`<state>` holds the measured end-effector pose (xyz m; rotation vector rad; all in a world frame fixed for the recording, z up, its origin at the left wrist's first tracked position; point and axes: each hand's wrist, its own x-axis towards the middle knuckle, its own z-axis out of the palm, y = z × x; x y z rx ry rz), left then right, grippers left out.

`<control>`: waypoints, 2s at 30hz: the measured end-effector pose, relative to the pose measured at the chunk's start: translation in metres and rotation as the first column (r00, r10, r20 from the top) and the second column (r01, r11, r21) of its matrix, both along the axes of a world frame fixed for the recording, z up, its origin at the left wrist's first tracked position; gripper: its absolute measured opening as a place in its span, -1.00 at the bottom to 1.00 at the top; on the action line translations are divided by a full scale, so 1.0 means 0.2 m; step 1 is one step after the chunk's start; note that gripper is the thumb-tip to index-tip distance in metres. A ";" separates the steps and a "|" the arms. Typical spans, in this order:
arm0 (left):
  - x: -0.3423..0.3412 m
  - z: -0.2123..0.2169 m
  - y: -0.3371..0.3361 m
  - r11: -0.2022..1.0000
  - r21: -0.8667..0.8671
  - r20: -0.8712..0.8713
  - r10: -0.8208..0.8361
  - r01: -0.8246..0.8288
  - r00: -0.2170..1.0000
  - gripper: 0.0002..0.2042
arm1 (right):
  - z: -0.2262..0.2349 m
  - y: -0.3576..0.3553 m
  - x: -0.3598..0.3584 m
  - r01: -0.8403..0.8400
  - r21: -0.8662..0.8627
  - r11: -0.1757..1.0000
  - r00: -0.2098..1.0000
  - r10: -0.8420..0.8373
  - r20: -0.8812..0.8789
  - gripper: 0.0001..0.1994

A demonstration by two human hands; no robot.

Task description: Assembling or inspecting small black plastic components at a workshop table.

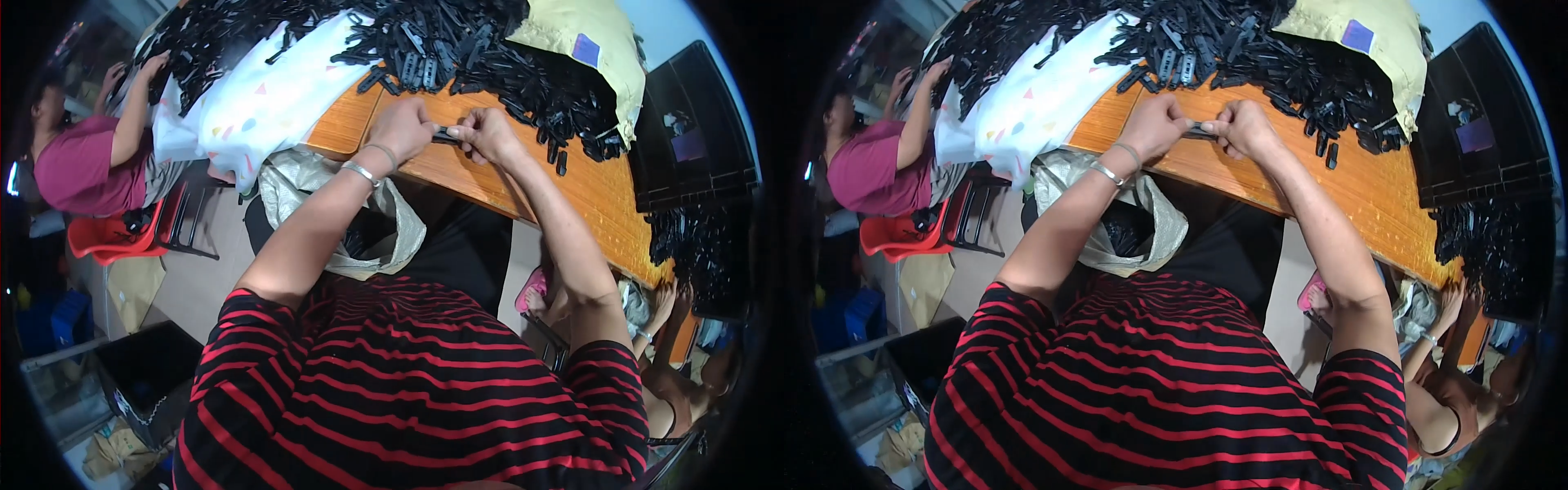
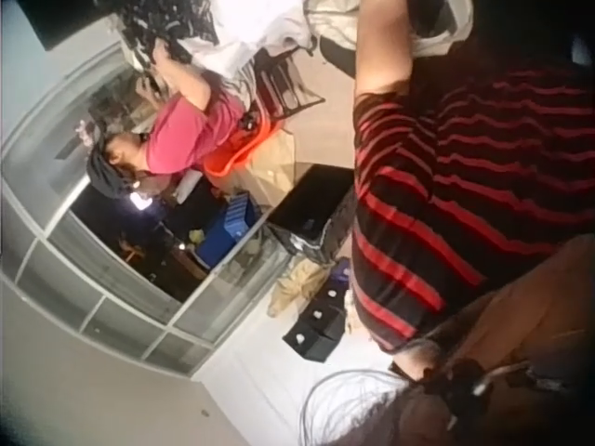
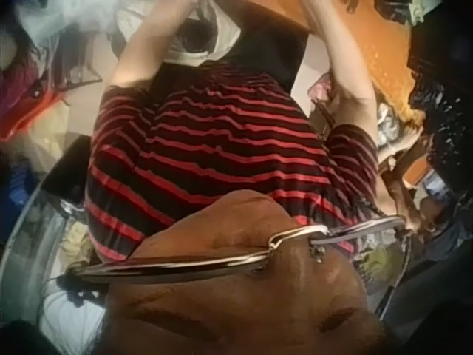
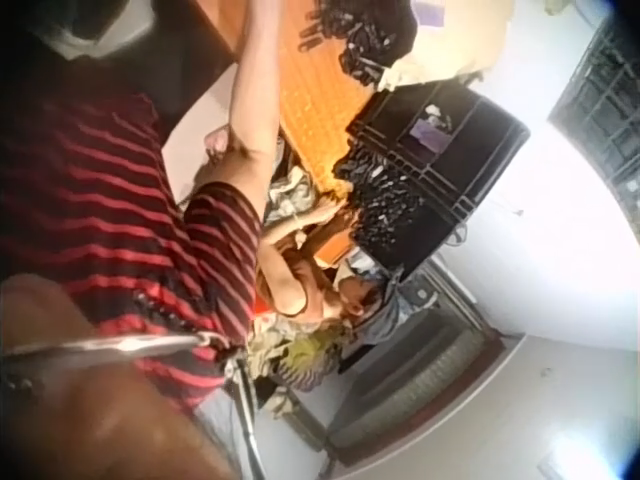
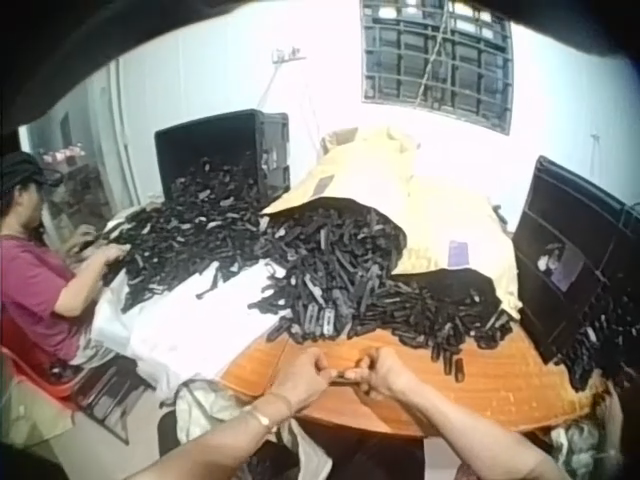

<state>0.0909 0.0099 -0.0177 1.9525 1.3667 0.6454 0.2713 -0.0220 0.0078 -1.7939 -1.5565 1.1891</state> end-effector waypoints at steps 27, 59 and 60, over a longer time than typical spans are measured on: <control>0.07 0.03 -0.09 0.993 0.025 -0.020 0.114 -0.113 0.993 -0.87 | -0.02 -0.02 0.03 -0.017 0.004 1.000 1.000 0.017 0.010 -0.73; -0.49 -0.10 -0.48 0.938 -0.225 0.449 -0.141 0.265 0.882 -0.77 | -0.04 -0.48 0.21 0.070 0.521 0.851 0.929 -0.246 0.277 -0.75; -0.56 -0.13 -0.49 0.936 -0.258 0.383 -0.128 0.239 0.915 -0.75 | -0.04 -0.47 0.34 0.180 0.506 0.843 0.847 -0.394 0.356 -0.74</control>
